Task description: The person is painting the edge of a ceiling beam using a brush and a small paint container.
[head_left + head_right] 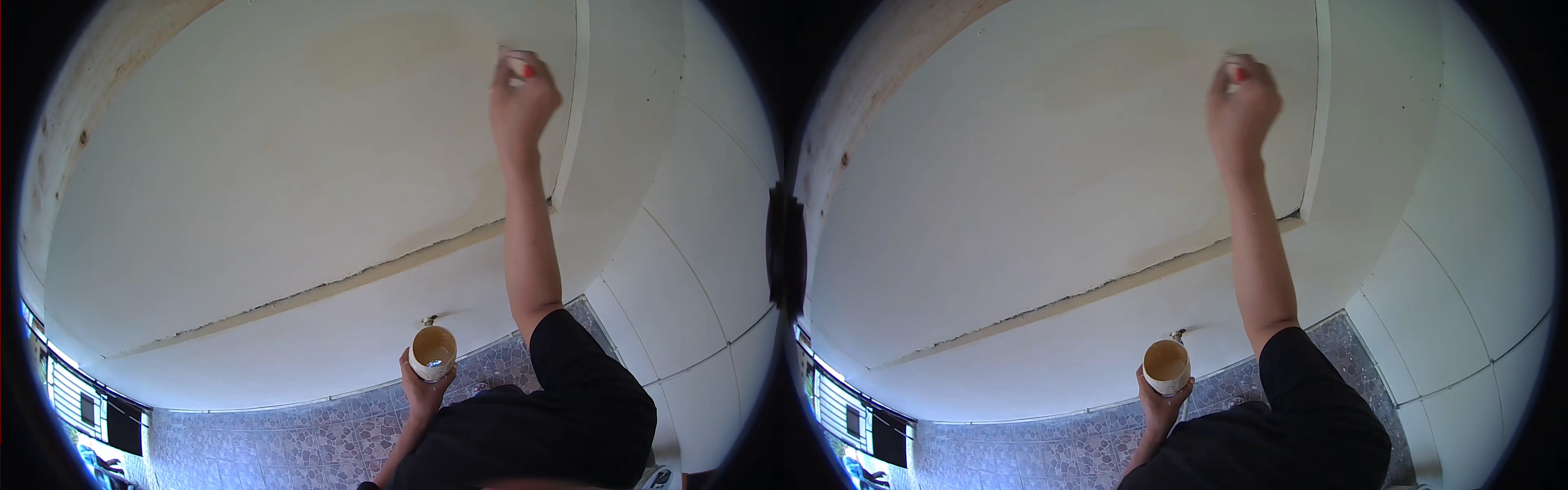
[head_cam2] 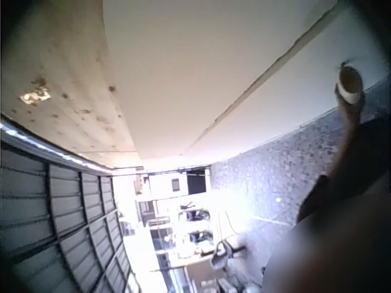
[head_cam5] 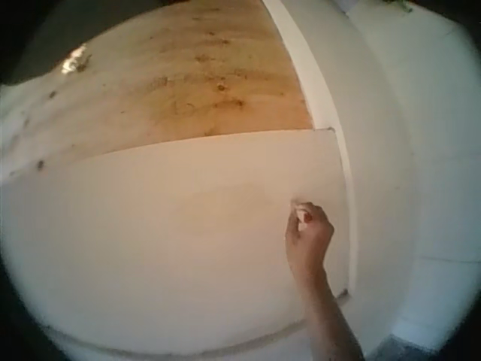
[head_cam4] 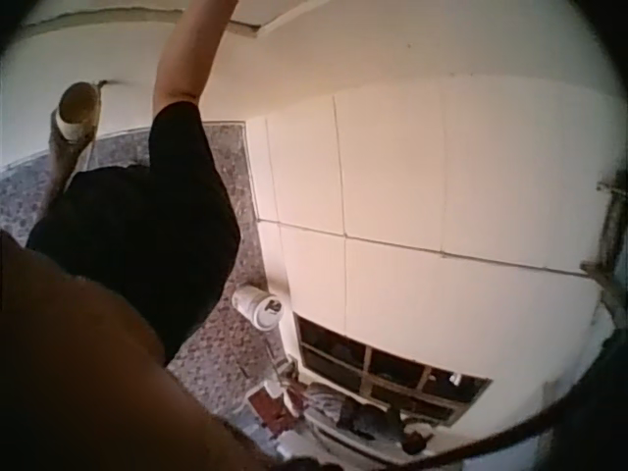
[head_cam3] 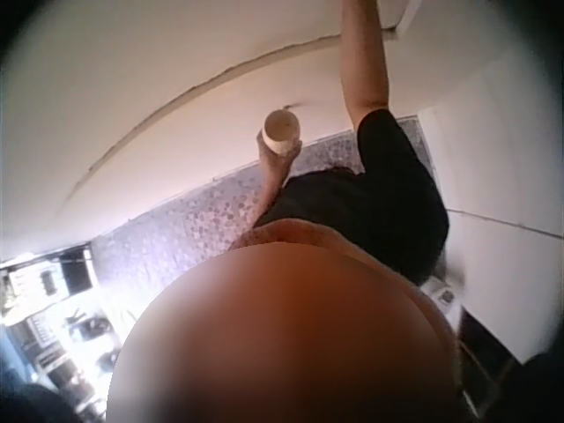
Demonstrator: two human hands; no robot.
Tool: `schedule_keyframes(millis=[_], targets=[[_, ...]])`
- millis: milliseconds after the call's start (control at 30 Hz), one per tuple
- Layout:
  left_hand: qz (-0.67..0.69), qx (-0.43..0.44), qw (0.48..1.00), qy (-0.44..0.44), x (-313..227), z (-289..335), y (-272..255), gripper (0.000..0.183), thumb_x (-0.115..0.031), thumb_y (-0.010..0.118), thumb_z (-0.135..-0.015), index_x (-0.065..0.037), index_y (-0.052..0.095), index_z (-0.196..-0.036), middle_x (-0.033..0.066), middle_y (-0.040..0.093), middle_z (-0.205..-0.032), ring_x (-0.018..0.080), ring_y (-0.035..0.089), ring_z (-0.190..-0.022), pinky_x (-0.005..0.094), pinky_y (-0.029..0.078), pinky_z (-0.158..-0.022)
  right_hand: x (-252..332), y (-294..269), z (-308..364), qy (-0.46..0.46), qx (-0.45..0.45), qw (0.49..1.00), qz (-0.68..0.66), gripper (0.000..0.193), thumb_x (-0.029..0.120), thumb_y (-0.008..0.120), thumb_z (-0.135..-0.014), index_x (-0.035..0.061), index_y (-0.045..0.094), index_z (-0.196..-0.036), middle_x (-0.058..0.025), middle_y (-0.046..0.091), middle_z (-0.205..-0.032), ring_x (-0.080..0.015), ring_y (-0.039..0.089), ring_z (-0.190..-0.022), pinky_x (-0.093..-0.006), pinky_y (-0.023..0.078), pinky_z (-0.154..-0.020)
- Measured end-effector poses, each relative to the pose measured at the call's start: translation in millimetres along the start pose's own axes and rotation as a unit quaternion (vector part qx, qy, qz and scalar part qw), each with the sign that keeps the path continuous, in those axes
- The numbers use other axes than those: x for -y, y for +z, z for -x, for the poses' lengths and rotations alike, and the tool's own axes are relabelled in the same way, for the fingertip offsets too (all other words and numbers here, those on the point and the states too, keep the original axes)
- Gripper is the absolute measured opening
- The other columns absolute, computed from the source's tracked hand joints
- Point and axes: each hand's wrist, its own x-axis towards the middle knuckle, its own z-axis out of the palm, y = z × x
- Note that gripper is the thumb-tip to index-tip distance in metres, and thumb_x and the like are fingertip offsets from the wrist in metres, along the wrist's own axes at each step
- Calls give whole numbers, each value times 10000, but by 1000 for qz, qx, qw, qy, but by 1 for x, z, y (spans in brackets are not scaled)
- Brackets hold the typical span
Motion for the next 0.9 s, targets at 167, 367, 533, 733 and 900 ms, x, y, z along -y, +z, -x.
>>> schedule_keyframes(millis=[167, 367, 533, 733, 900], targets=[[-4, -2, 1000, -2, -6, -2, 1, 905, -190, 979, -736, -11, 424, -1428, 188, 650, -1274, 305, 677, -1174, 436, 552, -986, 122, 39, 82, -96, 172, 962, -187, 244, -76, 731, -752, 19, 676, -970, -160, 684, -977, -344, 674, -921, -454, 592, -777], [33, -19, 999, -17, -3, -2, -2, 895, -209, 986, -716, 2, 471, -1416, 181, 599, -1286, 333, 657, -1178, 447, 538, -993, 171, 43, 84, -9, 241, 886, -396, 74, 23, 792, -906, 13, 723, -930, -141, 735, -863, -263, 687, -738, -372, 558, -672], [33, -18, 999, -13, -2, -1, 0, 897, -220, 985, -719, 1, 468, -1418, 185, 592, -1293, 332, 651, -1187, 447, 537, -993, 64, 37, 17, 105, 162, 944, -266, 134, 122, 792, -964, 6, 734, -927, -58, 742, -793, -120, 718, -674, -275, 559, -625], [23, -22, 999, -12, 3, 3, -3, 908, -230, 983, -724, -2, 456, -1428, 187, 592, -1290, 331, 652, -1185, 452, 538, -992, 62, 29, -14, -61, -18, 996, -64, 41, -7, 737, -874, 13, 707, -893, -115, 682, -788, -286, 688, -715, -420, 542, -629], [30, -31, 999, -11, -4, -2, -5, 911, -227, 984, -722, 1, 454, -1427, 185, 599, -1278, 327, 657, -1174, 445, 540, -991, 153, 64, 55, -115, 177, 955, -208, 217, -32, 751, -782, 40, 707, -982, -141, 702, -938, -371, 674, -927, -478, 570, -794]])
